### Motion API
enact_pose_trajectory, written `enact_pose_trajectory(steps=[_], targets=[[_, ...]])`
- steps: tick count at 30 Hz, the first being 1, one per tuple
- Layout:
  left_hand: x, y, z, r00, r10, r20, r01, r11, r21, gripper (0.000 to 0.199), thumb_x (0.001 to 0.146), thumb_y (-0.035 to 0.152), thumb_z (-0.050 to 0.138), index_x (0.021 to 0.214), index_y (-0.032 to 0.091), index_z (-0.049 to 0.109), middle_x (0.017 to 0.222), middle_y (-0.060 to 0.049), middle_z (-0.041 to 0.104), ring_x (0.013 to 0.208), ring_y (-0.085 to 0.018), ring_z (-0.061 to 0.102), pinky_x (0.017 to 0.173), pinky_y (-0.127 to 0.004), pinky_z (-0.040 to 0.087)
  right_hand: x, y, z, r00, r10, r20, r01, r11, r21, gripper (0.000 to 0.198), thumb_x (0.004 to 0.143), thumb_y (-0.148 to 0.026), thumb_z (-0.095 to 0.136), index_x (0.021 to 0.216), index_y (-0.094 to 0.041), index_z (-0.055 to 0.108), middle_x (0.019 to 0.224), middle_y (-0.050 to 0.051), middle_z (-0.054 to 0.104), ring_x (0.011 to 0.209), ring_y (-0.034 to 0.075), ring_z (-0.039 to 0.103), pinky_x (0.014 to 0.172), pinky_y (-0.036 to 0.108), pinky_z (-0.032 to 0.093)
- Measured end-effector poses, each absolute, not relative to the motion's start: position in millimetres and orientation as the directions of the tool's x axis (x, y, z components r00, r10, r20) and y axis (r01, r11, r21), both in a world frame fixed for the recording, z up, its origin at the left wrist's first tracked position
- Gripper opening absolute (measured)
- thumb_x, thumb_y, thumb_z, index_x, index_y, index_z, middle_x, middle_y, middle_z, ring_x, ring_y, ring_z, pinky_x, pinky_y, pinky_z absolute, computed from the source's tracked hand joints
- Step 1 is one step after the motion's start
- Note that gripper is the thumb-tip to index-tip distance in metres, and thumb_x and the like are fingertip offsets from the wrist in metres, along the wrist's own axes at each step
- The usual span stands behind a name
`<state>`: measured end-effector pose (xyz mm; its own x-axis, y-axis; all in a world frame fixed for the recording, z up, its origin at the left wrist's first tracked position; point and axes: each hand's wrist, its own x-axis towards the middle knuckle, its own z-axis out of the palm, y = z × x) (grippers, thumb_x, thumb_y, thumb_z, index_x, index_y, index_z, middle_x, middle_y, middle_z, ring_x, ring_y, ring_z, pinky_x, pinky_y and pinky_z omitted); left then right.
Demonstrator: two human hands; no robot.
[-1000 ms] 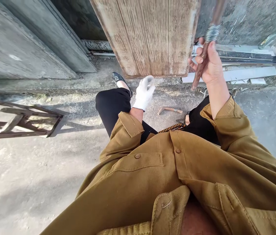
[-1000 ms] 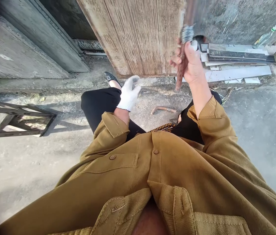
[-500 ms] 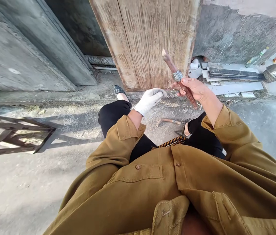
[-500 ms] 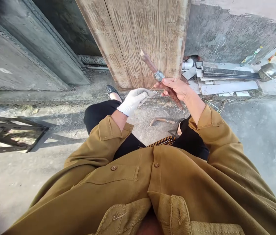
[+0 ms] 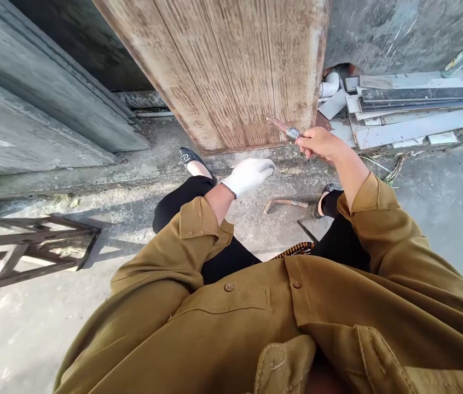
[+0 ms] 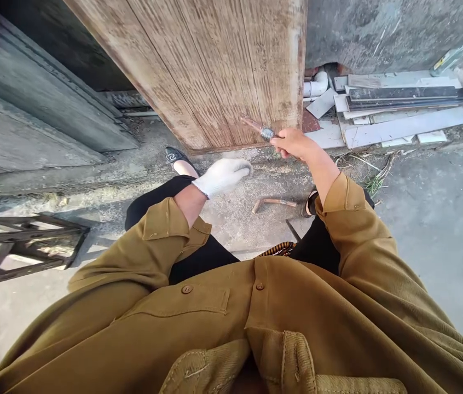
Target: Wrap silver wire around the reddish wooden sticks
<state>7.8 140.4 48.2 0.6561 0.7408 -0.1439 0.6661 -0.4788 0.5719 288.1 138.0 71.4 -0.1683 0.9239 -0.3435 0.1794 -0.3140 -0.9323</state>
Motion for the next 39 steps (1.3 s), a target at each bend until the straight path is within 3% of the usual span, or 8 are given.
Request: enact_pose_trajectory(steps=[5,10,13,16,21,31,36,39], targets=[[1.6,148.3,53.7,0.72,0.667,-0.191,0.425,-0.207,0.881,0.015,0.096,0.029,0.074,0.087,0.023,0.084,0.068,-0.003,0.068,0.061,-0.019,0.061,0.063,-0.032,0.052,297.0,137.8,64.0,-0.181,0.927,-0.329,0.539,-0.187,-0.822,0.048,0.102,-0.01,0.085,0.07,-0.025,0.051,0.054,-0.005,0.039,0.054,0.011,0.036,0.056,0.028,0.034],[5.9,152.3,69.8,0.768,0.594,-0.238,0.198,0.133,0.971,0.023,0.095,0.035,0.092,0.083,0.017,0.082,0.066,-0.007,0.069,0.051,-0.015,0.057,0.05,-0.028,0.049,302.5,121.6,88.5,-0.484,0.584,-0.652,0.744,-0.119,-0.658,0.033,0.085,0.003,0.093,0.068,-0.016,0.071,0.053,-0.006,0.055,0.049,0.008,0.042,0.055,0.026,0.03],[9.7,152.2,71.0,0.761,0.611,-0.217,0.086,0.236,0.968,0.03,0.093,0.035,0.096,0.081,0.014,0.079,0.073,-0.01,0.075,0.053,-0.015,0.065,0.053,-0.027,0.055,313.8,111.0,116.7,-0.611,0.457,-0.646,0.695,-0.081,-0.714,0.011,0.091,-0.016,0.088,0.082,-0.014,0.083,0.065,-0.003,0.068,0.061,0.011,0.056,0.06,0.023,0.04],[14.6,146.6,66.4,0.781,0.601,-0.17,-0.042,0.322,0.946,0.036,0.098,0.042,0.095,0.086,0.012,0.079,0.069,-0.008,0.073,0.055,-0.018,0.07,0.06,-0.03,0.063,321.4,108.9,133.2,-0.703,0.609,-0.368,0.41,-0.076,-0.909,0.035,0.091,-0.05,0.092,0.089,-0.016,0.081,0.078,0.001,0.073,0.064,0.013,0.056,0.061,0.026,0.045],[26.7,134.9,63.4,0.739,0.663,-0.123,-0.171,0.361,0.917,0.041,0.106,0.049,0.089,0.094,0.012,0.076,0.065,-0.003,0.07,0.051,-0.014,0.066,0.068,-0.03,0.069,311.0,122.7,126.1,-0.221,0.975,-0.009,0.188,0.033,-0.982,0.058,0.088,-0.073,0.095,0.082,-0.024,0.065,0.08,0.004,0.066,0.065,0.015,0.052,0.066,0.034,0.051],[26.9,130.1,67.5,0.69,0.72,-0.077,-0.164,0.259,0.952,0.044,0.101,0.055,0.093,0.101,0.015,0.077,0.054,0.01,0.046,0.042,-0.008,0.038,0.047,-0.022,0.042,307.5,131.0,124.3,0.087,0.991,-0.098,0.03,-0.101,-0.994,0.025,0.117,-0.042,0.071,0.101,-0.024,0.063,0.081,-0.002,0.056,0.064,0.011,0.042,0.078,0.034,0.051],[22.8,120.7,73.1,0.755,0.648,-0.097,0.056,0.083,0.995,0.018,0.101,0.028,0.082,0.091,0.014,0.078,0.057,0.004,0.054,0.046,-0.008,0.043,0.048,-0.022,0.032,305.6,134.1,114.0,0.207,0.969,-0.137,0.306,-0.197,-0.931,0.035,0.118,-0.043,0.07,0.091,-0.023,0.059,0.077,0.001,0.057,0.068,0.014,0.049,0.075,0.034,0.051],[23.9,113.6,73.9,0.793,0.597,-0.119,0.123,0.034,0.992,0.01,0.098,0.02,0.077,0.091,0.013,0.08,0.059,0.003,0.058,0.047,-0.008,0.045,0.048,-0.022,0.031,299.0,133.1,103.8,0.22,0.968,-0.119,0.721,-0.244,-0.649,0.034,0.111,-0.033,0.079,0.085,-0.02,0.063,0.08,0.007,0.063,0.088,0.023,0.068,0.087,0.039,0.057]])
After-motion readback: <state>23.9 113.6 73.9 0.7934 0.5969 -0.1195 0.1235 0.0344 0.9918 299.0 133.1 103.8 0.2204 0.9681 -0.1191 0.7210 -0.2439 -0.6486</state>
